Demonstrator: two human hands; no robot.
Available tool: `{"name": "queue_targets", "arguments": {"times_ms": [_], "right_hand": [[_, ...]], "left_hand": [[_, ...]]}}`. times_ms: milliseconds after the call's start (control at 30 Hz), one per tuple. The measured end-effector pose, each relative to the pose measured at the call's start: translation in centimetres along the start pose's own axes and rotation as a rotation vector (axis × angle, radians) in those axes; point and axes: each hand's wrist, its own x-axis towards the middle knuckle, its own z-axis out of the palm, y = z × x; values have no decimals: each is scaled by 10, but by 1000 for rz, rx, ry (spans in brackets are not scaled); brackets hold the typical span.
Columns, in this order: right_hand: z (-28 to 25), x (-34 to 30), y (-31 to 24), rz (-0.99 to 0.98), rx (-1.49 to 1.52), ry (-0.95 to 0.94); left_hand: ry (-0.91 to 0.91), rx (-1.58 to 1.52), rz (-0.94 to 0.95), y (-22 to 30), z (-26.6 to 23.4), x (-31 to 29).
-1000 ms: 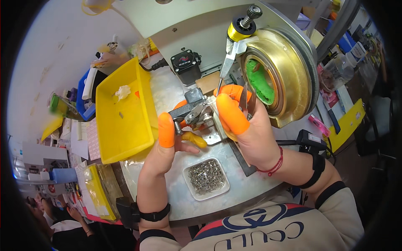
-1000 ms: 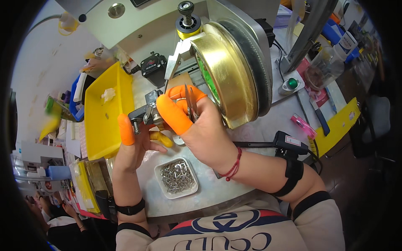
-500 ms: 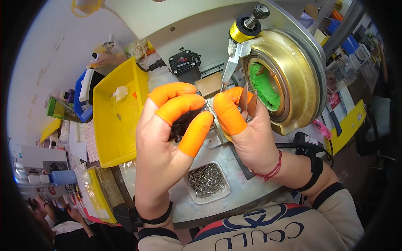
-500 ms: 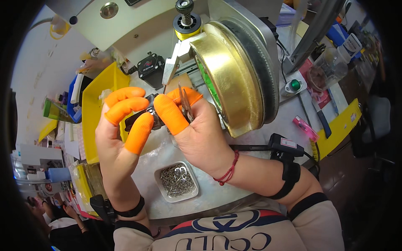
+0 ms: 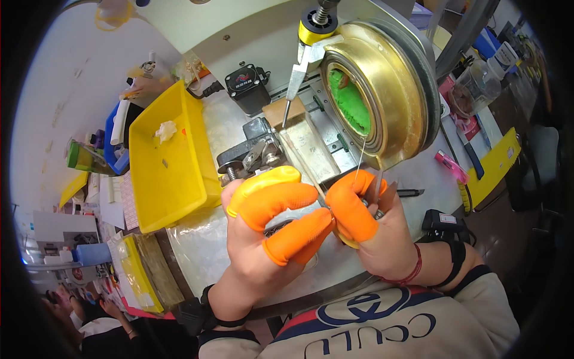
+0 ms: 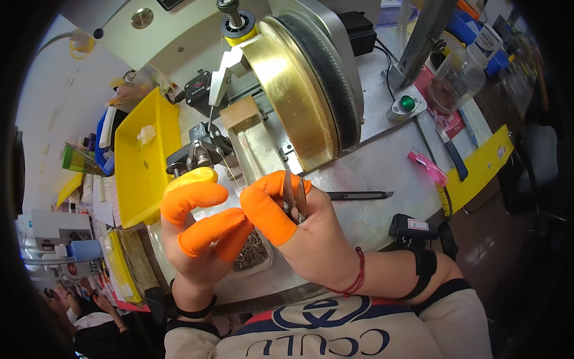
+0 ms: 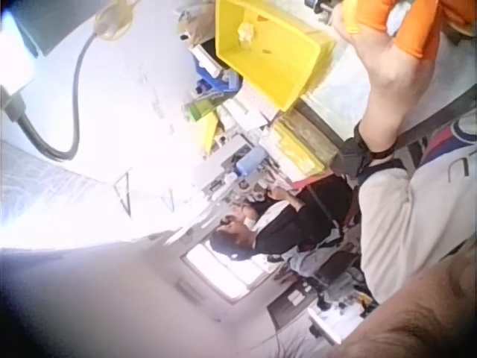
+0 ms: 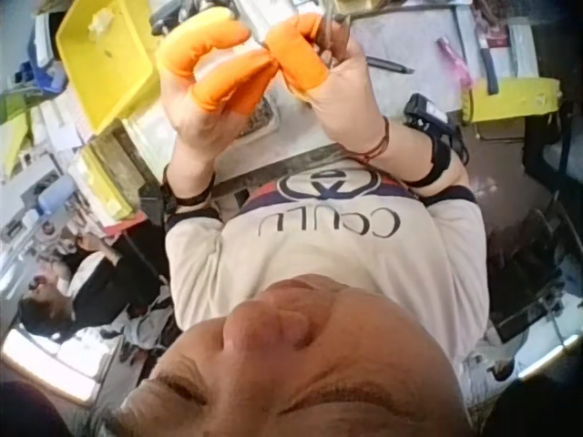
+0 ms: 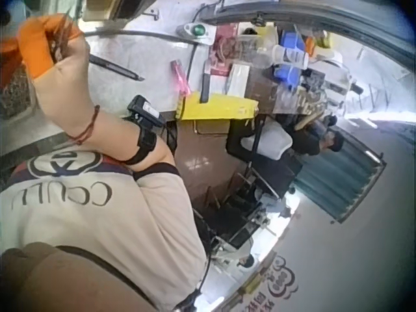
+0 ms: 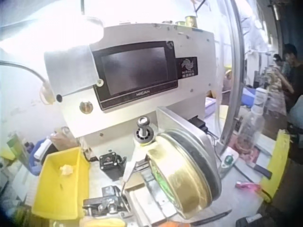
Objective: Using a specialized machine to crimp or attach small metal components onto metal pins.
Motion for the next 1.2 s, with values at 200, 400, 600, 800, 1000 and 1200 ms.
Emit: {"name": "queue_targets", "arguments": {"times_ms": [200,400,600,800,1000,1200], "right_hand": [[-13,6,-8,114,93,-73],[-15,5,-12,138,27,-120],[-18,6,-8,70,-28,-99],[-18,7,-8,37,-55,-109],[-13,6,-10,55,-71,-117],[-25,8,-10,127,47,-403]], "left_hand": [[250,12,128,-13,17,-4],[147,-65,89,-15,15,-5],[55,-34,86,-17,12,-2],[25,-125,-42,-9,10,-5],[83,-310,-155,-3,16,-5],[153,-617,-420,7,18,-10]]}}
